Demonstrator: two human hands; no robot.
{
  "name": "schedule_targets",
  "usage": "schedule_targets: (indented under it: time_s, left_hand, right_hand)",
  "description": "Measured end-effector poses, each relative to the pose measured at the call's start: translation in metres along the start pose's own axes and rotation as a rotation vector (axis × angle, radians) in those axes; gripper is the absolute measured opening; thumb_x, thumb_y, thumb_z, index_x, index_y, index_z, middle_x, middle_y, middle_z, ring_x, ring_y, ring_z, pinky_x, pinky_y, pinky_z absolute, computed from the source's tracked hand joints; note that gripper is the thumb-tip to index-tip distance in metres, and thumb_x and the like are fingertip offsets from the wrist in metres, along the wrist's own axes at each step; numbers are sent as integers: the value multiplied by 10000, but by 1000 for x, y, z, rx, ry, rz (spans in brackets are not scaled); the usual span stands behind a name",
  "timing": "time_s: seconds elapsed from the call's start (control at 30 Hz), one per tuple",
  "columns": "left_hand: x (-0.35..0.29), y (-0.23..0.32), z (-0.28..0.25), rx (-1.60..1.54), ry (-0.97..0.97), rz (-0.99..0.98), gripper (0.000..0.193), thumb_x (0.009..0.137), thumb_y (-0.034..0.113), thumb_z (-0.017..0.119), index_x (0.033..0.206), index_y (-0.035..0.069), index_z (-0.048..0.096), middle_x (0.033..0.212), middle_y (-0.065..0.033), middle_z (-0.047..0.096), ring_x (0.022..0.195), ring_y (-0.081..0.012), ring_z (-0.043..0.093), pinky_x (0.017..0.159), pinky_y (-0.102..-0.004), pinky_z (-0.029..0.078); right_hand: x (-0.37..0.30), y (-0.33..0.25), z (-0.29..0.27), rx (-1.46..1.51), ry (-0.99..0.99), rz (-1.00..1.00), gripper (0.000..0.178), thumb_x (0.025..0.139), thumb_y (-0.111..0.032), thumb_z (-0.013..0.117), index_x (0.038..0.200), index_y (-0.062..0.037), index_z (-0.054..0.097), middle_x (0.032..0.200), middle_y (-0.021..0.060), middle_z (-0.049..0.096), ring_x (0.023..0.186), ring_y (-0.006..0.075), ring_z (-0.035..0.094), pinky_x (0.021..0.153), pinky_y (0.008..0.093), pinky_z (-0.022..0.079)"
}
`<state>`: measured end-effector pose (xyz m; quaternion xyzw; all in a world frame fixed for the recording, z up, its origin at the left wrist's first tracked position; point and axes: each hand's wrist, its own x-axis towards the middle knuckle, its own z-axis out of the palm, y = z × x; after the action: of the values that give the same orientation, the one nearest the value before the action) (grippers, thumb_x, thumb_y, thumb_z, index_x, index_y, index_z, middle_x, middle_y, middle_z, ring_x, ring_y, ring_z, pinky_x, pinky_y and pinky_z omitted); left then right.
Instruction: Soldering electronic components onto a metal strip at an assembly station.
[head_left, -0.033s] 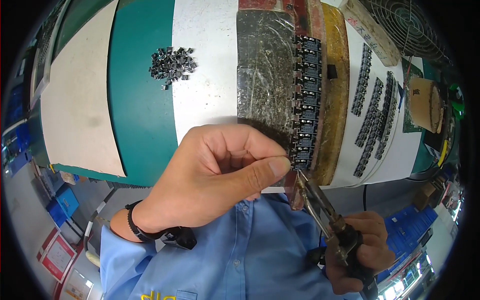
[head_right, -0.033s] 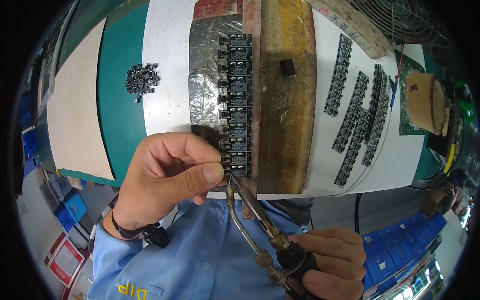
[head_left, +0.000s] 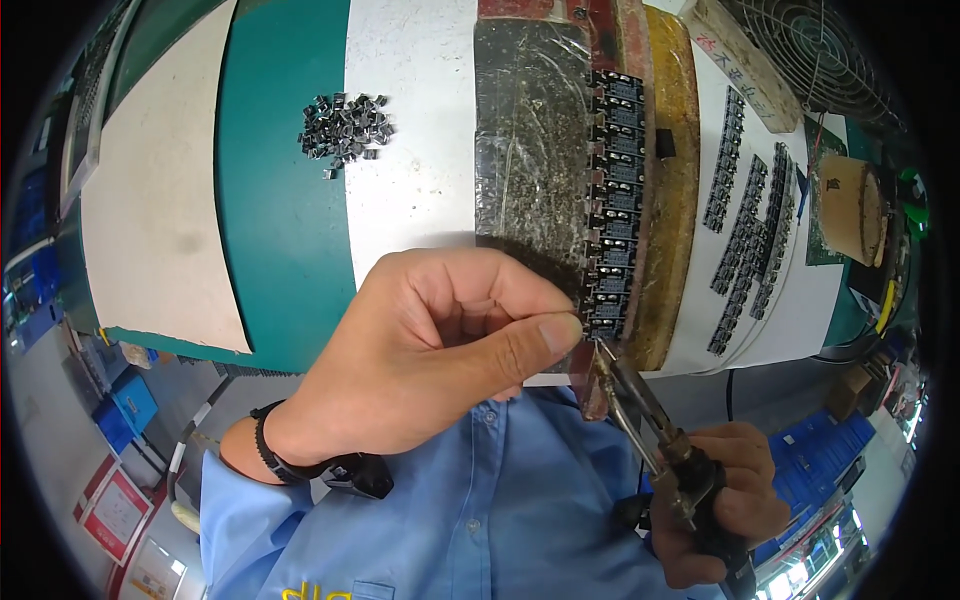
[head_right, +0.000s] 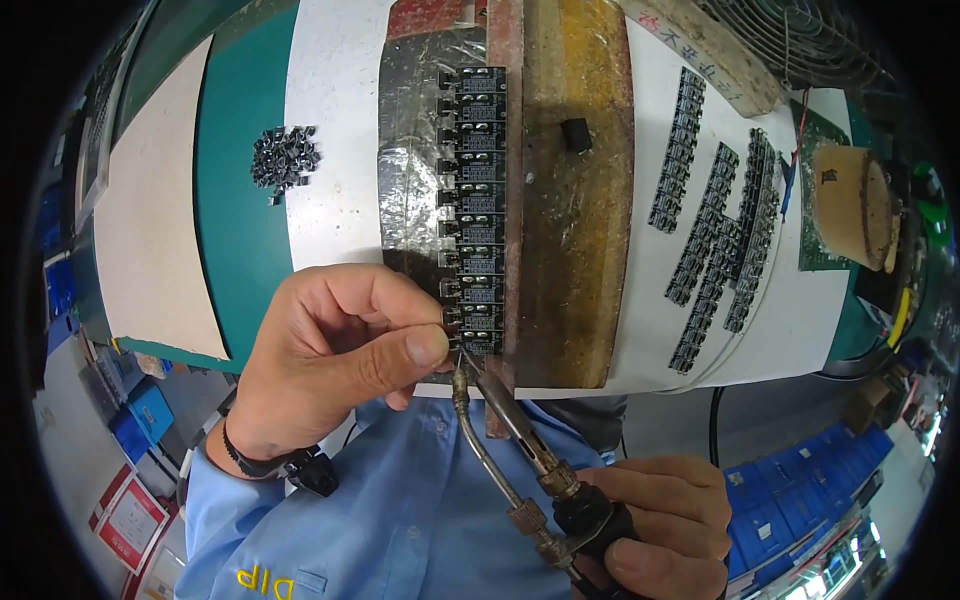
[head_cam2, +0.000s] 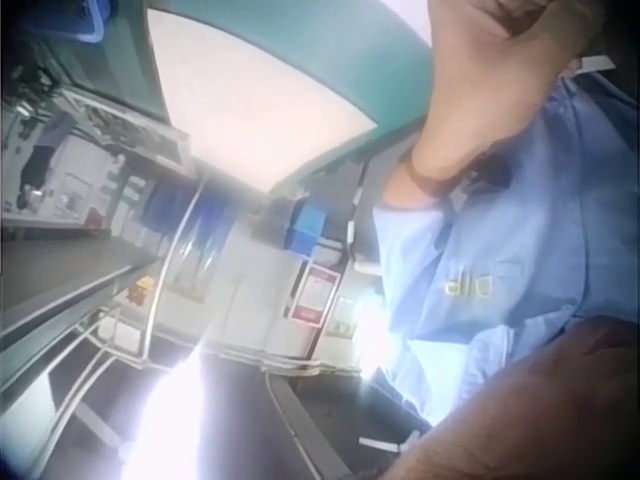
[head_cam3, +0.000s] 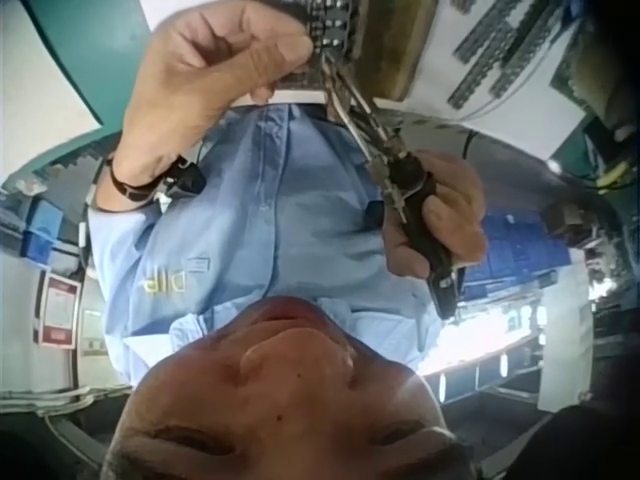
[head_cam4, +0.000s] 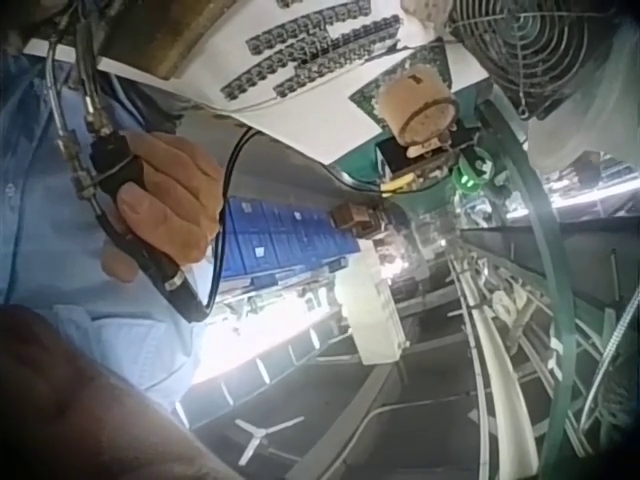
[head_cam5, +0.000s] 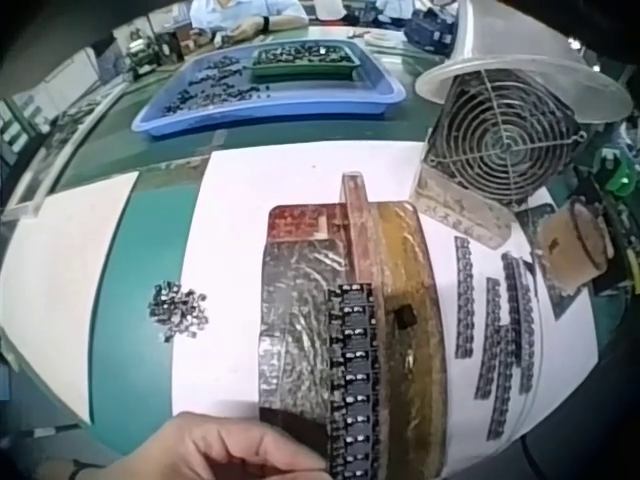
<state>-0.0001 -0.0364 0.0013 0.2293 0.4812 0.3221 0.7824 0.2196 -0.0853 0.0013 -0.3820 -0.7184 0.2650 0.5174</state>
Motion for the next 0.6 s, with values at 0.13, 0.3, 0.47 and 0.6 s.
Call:
schedule_targets:
  time_s: [0.13,0.3,0.47,0.6]
  left_hand:
    - [-1,1,0,-3,-1,-8,93,812,55,633,867,-17,609,745,-43,607,576,-55,525,502,-172,429]
    - [-1,0,-1,0,-1,1,92,812,52,632,868,-18,609,742,-43,606,574,-56,525,500,-172,429]
    - [0,1,0,-13,-2,-16,90,812,48,632,869,-18,610,742,-42,606,573,-54,523,503,-172,428]
    - [0,2,0,-12,1,-16,93,809,50,635,868,-17,612,739,-43,606,569,-53,519,500,-171,423]
  right_hand:
    - [1,-2,4,0,21,37,474,856,-504,426,987,-49,425,606,76,539,537,213,546,490,306,406]
    - [3,0,3,16,-48,26,473,865,-496,425,994,-41,420,576,69,535,538,208,546,515,294,408]
    - [1,0,2,28,-36,44,469,872,-490,418,1005,-40,418,573,73,539,537,204,546,522,290,413]
    - [1,-1,3,41,-31,73,470,874,-490,415,1012,-41,417,582,84,544,538,202,546,523,292,423]
